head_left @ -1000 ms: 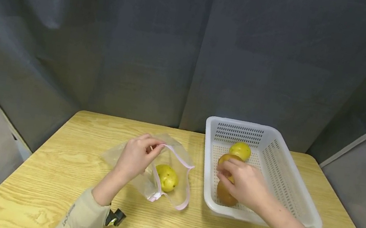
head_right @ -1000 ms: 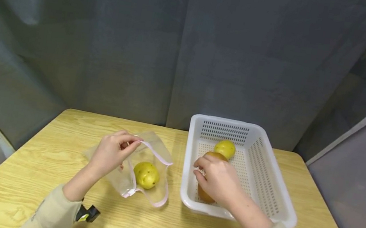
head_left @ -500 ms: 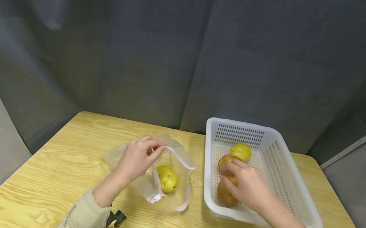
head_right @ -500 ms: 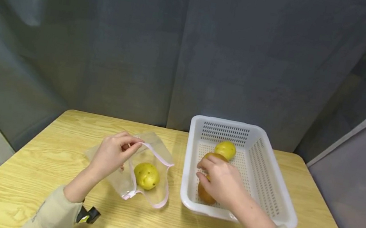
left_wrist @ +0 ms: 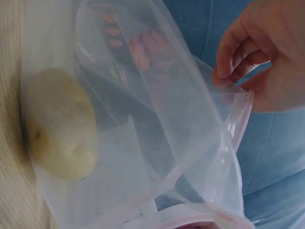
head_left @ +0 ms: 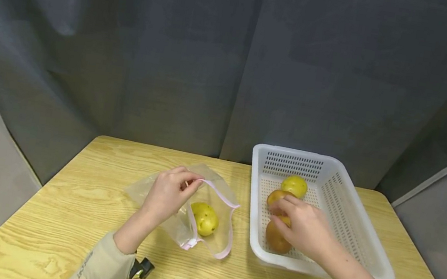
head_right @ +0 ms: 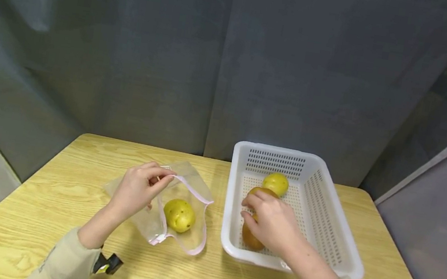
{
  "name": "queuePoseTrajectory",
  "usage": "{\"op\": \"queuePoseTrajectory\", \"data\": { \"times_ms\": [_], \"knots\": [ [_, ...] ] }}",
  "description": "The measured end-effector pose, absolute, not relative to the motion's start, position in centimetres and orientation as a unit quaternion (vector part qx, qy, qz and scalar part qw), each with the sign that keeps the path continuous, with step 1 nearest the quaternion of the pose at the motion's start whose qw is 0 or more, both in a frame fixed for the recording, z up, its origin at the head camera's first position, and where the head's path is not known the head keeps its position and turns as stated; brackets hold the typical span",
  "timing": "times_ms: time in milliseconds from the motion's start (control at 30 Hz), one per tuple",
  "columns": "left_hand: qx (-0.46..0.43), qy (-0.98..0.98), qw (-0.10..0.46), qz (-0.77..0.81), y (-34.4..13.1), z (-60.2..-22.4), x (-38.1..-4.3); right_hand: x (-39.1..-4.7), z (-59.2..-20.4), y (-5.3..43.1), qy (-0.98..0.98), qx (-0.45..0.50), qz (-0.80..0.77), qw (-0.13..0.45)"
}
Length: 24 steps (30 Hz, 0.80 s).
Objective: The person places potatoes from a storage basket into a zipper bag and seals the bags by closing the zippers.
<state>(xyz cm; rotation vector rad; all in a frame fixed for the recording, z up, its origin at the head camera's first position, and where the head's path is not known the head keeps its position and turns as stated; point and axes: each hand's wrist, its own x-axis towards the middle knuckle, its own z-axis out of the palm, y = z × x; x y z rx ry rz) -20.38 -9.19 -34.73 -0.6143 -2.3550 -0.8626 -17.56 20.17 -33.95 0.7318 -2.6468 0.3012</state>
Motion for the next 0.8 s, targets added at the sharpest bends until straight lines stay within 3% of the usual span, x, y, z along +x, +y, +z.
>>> {"op": "queuePoseTrajectory", "data": {
  "times_ms": [800],
  "knots": [
    [-0.225, -0.880, 0.271, -0.319, -9.05, -34.82, -20.29, -17.70, -34.78, 21.00, -0.952, 0.239, 0.101, 0.160]
  ]
}}
